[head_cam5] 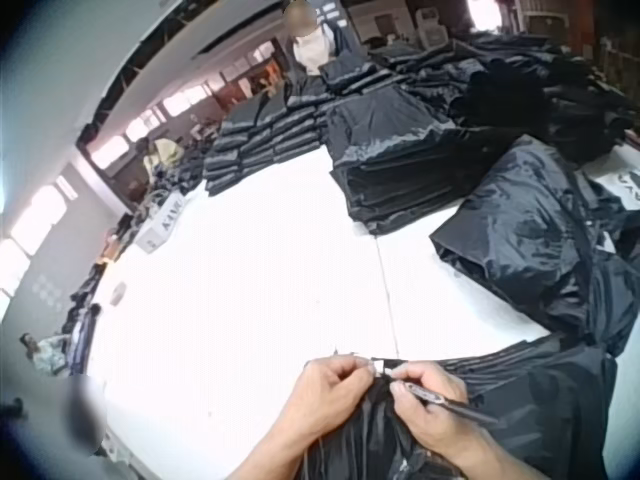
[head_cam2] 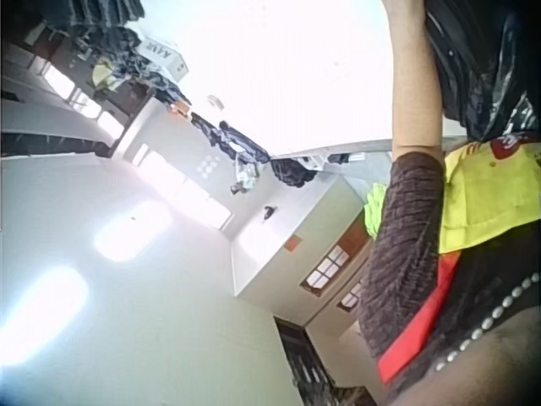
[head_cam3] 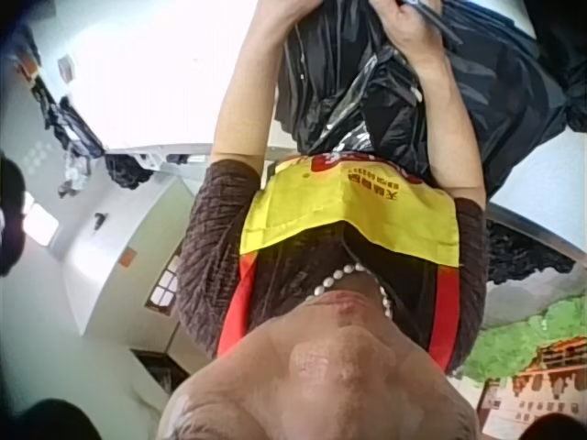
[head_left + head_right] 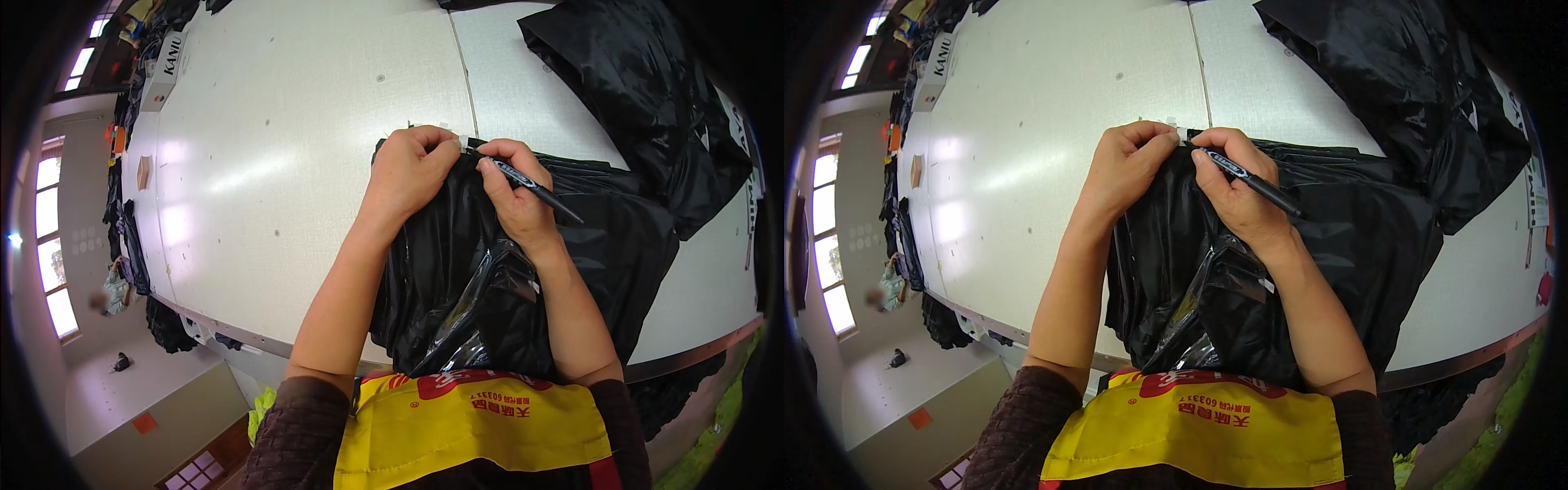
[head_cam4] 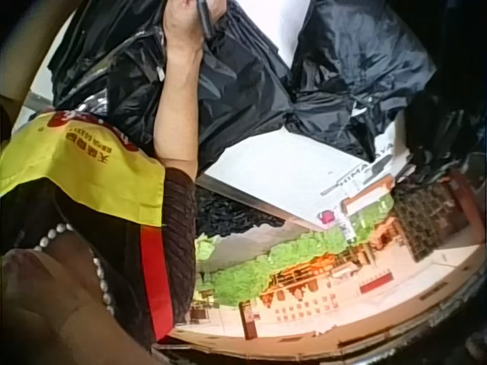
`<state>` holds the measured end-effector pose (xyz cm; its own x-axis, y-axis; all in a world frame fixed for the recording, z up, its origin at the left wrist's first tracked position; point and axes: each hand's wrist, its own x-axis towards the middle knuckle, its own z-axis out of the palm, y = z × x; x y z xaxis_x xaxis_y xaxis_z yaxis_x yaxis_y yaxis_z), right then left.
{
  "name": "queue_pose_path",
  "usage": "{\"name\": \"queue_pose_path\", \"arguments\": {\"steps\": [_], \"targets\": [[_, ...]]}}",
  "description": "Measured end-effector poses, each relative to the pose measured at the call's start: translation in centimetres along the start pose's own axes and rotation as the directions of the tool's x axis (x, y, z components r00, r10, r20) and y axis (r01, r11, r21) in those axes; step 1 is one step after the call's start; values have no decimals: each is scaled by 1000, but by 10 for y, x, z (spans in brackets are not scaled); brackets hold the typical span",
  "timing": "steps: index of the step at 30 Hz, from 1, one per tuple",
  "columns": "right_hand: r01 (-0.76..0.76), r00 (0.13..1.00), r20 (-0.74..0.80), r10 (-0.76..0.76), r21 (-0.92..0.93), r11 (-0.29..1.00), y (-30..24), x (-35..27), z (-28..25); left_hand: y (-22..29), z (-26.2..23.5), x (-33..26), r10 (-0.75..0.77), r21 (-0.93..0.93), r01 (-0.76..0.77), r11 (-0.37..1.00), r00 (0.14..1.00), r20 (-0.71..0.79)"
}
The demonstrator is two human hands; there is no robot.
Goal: The person folds a black jacket on a white table, smoothing and aligning the fabric. They then place the folded jacket on a stack and write on small white tags attached to the jacket using a pen.
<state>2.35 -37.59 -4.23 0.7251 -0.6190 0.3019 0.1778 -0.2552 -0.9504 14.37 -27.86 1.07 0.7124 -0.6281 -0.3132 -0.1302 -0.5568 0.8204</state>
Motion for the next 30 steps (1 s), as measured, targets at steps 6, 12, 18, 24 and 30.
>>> {"name": "queue_pose_path", "arguments": {"steps": [6,12,18,24,30], "targets": [[-44,999,13,44,-17,999,-2,1,0,1,0,-2,-13,-1,13,1000,1000,-9],[-122,987,-64,146,288,950,0,-2,-7,12,0,-17,229,176,-222,959,973,-21],[-140,970,-90,225,550,823,-30,20,-43,27,30,-72,847,294,-854,429,494,197],[-304,941,-17,339,401,864,-7,7,-31,19,71,-98,818,134,-904,406,425,388],[-290,955,7,297,229,929,-11,-5,-39,8,41,-68,628,398,-592,701,777,49]]}}
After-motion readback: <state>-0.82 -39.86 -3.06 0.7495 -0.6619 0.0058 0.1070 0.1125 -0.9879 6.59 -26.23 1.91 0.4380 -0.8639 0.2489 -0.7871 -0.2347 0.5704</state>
